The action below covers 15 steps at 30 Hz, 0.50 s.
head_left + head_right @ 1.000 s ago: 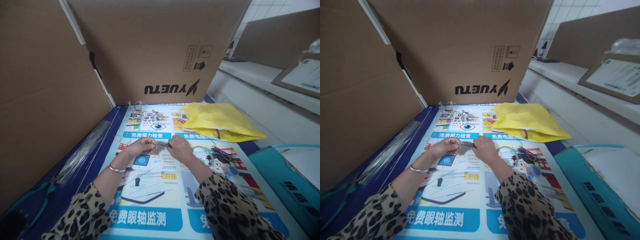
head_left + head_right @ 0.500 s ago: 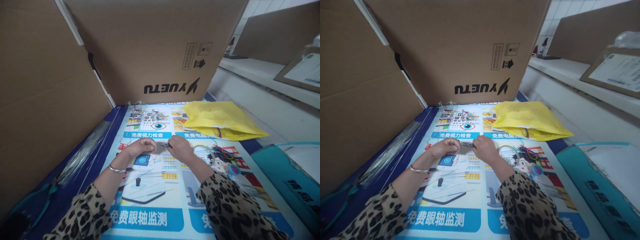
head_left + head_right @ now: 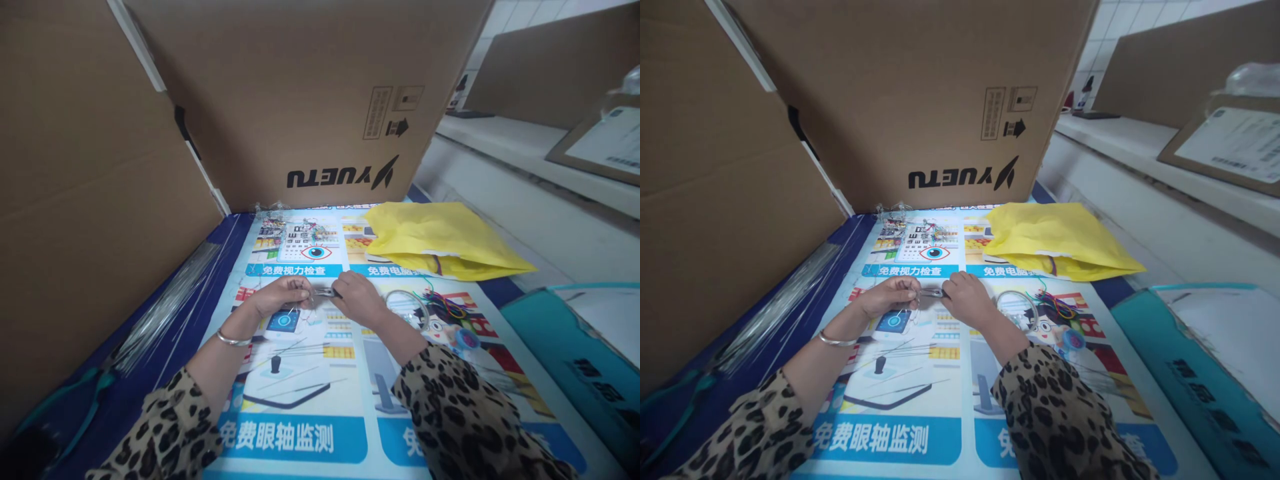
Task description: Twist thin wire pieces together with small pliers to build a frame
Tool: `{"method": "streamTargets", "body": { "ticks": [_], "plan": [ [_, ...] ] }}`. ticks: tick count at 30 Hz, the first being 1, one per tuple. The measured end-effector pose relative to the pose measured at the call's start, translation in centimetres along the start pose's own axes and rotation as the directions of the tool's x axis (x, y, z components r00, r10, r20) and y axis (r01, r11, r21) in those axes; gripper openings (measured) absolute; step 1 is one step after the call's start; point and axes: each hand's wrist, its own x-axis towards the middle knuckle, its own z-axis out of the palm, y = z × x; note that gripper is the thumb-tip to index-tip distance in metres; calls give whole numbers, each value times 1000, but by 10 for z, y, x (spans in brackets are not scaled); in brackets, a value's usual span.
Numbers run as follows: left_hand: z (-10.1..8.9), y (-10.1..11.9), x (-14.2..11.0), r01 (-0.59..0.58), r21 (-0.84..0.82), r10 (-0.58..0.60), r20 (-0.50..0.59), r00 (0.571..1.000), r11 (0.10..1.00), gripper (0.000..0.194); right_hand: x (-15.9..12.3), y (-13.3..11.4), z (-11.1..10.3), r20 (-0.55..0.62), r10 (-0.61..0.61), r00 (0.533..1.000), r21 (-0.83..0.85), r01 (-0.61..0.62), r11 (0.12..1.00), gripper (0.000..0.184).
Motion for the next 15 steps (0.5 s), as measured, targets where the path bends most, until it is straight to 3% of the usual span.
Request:
{"method": "streamTargets", "body": {
  "ticks": [15],
  "plan": [
    [1, -2, 1, 16, 90, -12, -44, 999, 996, 29, -1, -3, -3, 73, 7, 997, -109, 1, 994, 20]
  ]
}}
